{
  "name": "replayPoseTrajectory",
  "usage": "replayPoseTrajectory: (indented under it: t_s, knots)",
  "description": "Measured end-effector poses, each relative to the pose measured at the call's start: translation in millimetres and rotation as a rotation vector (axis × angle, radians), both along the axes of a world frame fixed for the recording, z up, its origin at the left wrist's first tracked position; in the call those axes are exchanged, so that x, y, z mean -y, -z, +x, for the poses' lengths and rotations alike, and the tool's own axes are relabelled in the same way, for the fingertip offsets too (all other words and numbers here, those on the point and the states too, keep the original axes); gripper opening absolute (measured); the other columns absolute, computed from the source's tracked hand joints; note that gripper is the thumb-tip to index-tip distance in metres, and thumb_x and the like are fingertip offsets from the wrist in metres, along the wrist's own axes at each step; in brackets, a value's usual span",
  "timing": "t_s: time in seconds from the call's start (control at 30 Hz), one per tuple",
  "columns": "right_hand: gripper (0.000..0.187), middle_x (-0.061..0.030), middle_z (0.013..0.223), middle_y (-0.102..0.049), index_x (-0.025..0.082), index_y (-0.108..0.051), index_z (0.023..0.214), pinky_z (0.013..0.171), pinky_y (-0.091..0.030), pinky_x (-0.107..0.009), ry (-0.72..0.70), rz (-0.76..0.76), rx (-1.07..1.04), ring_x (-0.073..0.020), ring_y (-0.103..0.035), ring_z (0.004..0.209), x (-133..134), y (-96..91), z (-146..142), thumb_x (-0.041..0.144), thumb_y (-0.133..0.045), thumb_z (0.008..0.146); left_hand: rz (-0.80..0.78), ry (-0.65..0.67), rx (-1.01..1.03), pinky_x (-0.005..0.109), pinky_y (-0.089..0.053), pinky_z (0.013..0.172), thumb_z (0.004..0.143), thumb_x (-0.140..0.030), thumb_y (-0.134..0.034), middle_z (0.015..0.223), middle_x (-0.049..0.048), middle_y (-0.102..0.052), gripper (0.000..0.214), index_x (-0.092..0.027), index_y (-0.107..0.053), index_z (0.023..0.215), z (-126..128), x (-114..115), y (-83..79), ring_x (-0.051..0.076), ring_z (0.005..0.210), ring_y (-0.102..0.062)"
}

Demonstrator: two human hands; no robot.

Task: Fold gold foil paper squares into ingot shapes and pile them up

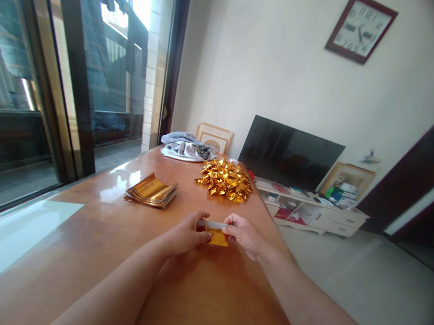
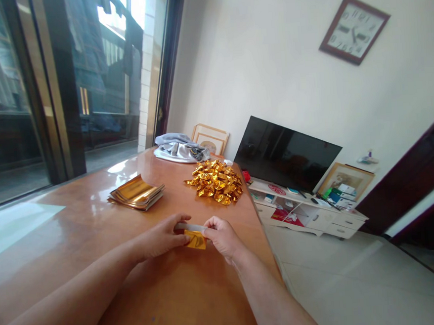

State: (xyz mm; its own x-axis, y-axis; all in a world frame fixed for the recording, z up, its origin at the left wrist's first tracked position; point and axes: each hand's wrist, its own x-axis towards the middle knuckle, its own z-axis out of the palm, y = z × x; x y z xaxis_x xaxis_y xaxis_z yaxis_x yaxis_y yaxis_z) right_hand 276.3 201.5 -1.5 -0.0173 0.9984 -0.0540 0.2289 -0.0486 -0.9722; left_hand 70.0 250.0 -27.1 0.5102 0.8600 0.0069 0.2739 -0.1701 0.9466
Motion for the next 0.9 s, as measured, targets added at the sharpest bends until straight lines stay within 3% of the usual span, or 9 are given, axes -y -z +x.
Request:
replayPoseTrajectory:
  t_s: [0.13,0.23,0.33,0.4,0.5,0.6,0.7,0.9]
  knots:
    - [0.016,0.0030,0.072,-0.061,0.020,-0.054,0.081,0.057,-0.038,-0.023,0.136,-0.010,-0.086,-0.0124,-0.054,0.063,8,4.5,-4,0.030,-0.064,0.072,-0.123,-0.169,0.222,0.030,-0.052,0.075,0.074,-0.037,-0.076,0.124,0.0126,-0.058,0.081,-0.019,-0.039,0.144,2,0,-3.6,0.019,0.093,-0.064]
    - [0.018,0.0021,0.072,-0.062,0.021,-0.053,0.081,0.056,-0.038,-0.023,0.170,-0.012,-0.110,-0.0129,-0.055,0.063,15,8.8,-10,0.032,-0.065,0.074,-0.226,-0.131,0.335,0.029,-0.050,0.074,0.076,-0.038,-0.077,0.113,0.0095,-0.061,0.080,-0.019,-0.039,0.143,0,-2,-5.9,0.017,0.089,-0.064]
    - [0.022,0.0000,0.078,-0.064,0.021,-0.054,0.084,0.057,-0.041,-0.024,0.115,-0.033,-0.091,-0.0142,-0.056,0.066,23,11.2,-15,0.038,-0.066,0.078,-0.284,-0.087,0.419,0.027,-0.047,0.073,0.076,-0.032,-0.077,0.098,0.0045,-0.063,0.075,-0.018,-0.041,0.140,-1,-6,-4.3,0.014,0.082,-0.062]
    - [0.025,-0.0006,0.081,-0.064,0.021,-0.055,0.088,0.060,-0.044,-0.026,0.120,0.037,-0.010,-0.0155,-0.057,0.070,26,11.0,-15,0.043,-0.065,0.082,-0.293,-0.096,0.437,0.025,-0.044,0.067,0.072,-0.025,-0.077,0.091,0.0017,-0.062,0.072,-0.017,-0.044,0.136,-1,-7,-3.6,0.013,0.076,-0.061]
    - [0.026,-0.0029,0.091,-0.064,0.021,-0.060,0.099,0.074,-0.049,-0.030,0.193,0.278,0.183,-0.0184,-0.060,0.082,28,8.1,-10,0.043,-0.063,0.086,-0.295,-0.068,0.423,0.023,-0.038,0.058,0.069,-0.017,-0.072,0.080,-0.0027,-0.059,0.070,-0.016,-0.043,0.134,-1,-5,-4.5,0.010,0.063,-0.055]
    - [0.020,-0.0057,0.103,-0.065,0.022,-0.064,0.104,0.085,-0.049,-0.032,0.165,0.466,0.394,-0.0205,-0.061,0.096,28,4.0,-5,0.034,-0.058,0.090,-0.260,-0.035,0.349,0.023,-0.038,0.056,0.069,-0.012,-0.064,0.079,-0.0040,-0.057,0.066,-0.017,-0.041,0.131,2,-2,-3.7,0.010,0.060,-0.053]
    - [0.017,-0.0050,0.104,-0.066,0.024,-0.068,0.100,0.091,-0.047,-0.033,0.010,0.560,0.593,-0.0213,-0.059,0.102,29,3.4,-5,0.021,-0.057,0.088,-0.151,-0.008,0.227,0.022,-0.039,0.055,0.069,-0.010,-0.060,0.082,-0.0037,-0.057,0.057,-0.019,-0.043,0.122,7,-1,2.3,0.011,0.063,-0.055]
    - [0.028,-0.0029,0.104,-0.069,0.025,-0.065,0.105,0.089,-0.045,-0.033,-0.160,0.520,0.746,-0.0219,-0.059,0.100,28,14.5,-14,0.010,-0.058,0.081,0.163,-0.004,-0.045,0.021,-0.040,0.056,0.068,-0.011,-0.058,0.085,-0.0018,-0.059,0.032,-0.020,-0.052,0.099,7,0,8.6,0.011,0.067,-0.055]
